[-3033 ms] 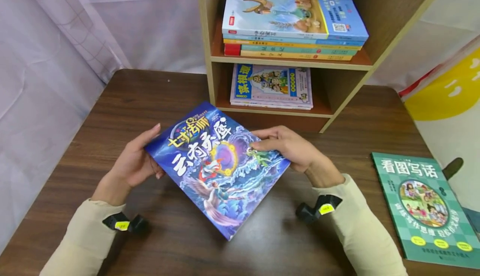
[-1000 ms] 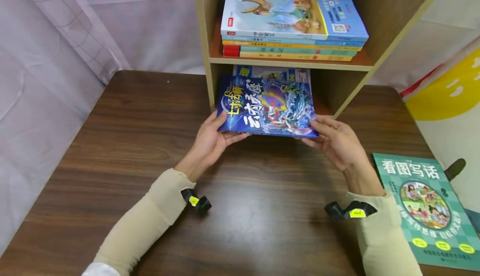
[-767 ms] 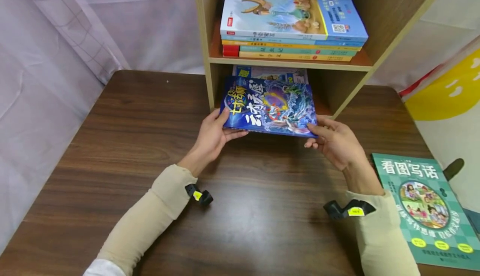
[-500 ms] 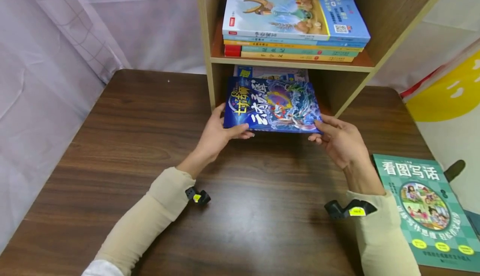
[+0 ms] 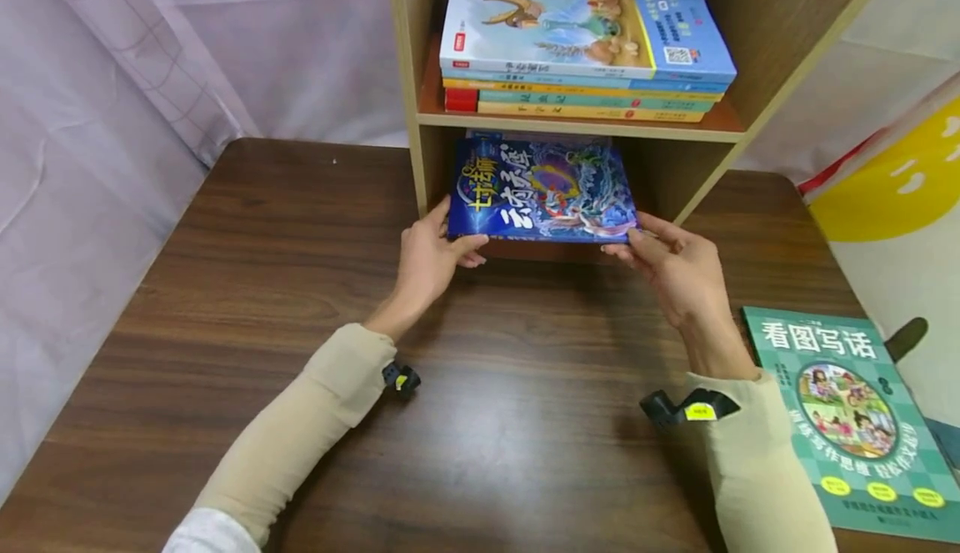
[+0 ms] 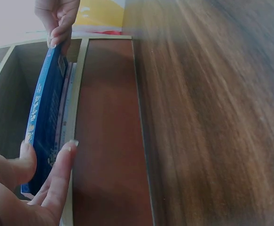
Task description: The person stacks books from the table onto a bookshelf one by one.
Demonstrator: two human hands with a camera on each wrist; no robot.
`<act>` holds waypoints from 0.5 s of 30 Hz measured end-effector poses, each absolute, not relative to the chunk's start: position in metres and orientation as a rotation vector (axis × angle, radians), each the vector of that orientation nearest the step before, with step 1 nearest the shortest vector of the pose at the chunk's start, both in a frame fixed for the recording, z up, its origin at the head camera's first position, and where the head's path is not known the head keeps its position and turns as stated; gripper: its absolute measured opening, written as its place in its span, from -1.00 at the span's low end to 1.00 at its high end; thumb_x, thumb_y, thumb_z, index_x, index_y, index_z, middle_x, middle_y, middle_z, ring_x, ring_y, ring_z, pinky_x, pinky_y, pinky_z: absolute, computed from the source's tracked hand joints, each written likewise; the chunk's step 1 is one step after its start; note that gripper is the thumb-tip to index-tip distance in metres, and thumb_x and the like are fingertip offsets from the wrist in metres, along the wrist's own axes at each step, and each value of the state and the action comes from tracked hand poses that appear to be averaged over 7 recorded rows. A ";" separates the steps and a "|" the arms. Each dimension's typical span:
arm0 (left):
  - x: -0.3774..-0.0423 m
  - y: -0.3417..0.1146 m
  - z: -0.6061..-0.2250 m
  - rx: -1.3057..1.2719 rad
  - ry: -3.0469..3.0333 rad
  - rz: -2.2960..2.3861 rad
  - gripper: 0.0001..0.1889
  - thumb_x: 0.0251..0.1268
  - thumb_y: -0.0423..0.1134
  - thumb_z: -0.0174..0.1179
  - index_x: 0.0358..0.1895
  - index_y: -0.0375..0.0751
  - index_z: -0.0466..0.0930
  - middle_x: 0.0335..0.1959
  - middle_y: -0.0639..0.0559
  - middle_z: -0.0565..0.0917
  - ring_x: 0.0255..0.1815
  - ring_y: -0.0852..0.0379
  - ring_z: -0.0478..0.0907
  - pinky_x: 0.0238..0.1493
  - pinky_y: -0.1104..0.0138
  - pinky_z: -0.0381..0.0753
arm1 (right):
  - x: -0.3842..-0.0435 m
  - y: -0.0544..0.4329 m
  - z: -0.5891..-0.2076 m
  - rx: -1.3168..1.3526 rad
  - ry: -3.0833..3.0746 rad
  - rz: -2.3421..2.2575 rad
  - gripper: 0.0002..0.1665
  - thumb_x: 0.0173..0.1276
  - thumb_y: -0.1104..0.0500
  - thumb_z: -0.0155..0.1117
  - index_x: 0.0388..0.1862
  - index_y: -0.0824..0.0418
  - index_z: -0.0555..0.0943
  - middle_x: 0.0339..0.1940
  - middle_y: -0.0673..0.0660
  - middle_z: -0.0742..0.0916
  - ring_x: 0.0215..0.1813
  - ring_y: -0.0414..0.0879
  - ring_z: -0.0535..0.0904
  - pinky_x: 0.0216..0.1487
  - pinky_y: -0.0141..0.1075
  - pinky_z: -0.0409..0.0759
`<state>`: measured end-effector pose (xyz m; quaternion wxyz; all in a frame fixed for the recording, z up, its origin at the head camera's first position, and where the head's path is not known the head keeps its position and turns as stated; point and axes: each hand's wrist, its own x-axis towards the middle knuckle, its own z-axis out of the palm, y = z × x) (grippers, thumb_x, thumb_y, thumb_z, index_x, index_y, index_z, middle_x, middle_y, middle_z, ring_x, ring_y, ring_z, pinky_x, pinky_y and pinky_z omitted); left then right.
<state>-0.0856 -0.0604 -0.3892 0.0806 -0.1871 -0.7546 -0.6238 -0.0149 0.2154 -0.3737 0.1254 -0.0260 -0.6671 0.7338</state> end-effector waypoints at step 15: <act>-0.097 -0.054 -0.389 -0.463 -2.207 -1.770 -0.57 0.43 -0.43 0.01 0.30 -0.50 0.31 -0.41 -0.31 0.68 -0.51 -0.10 0.68 -0.46 0.24 0.70 | -0.040 0.208 -0.378 -0.255 -1.946 1.762 -0.53 0.32 0.16 0.30 0.12 0.42 0.57 -0.48 -0.01 0.71 -0.54 -0.20 0.65 -0.56 -0.47 0.58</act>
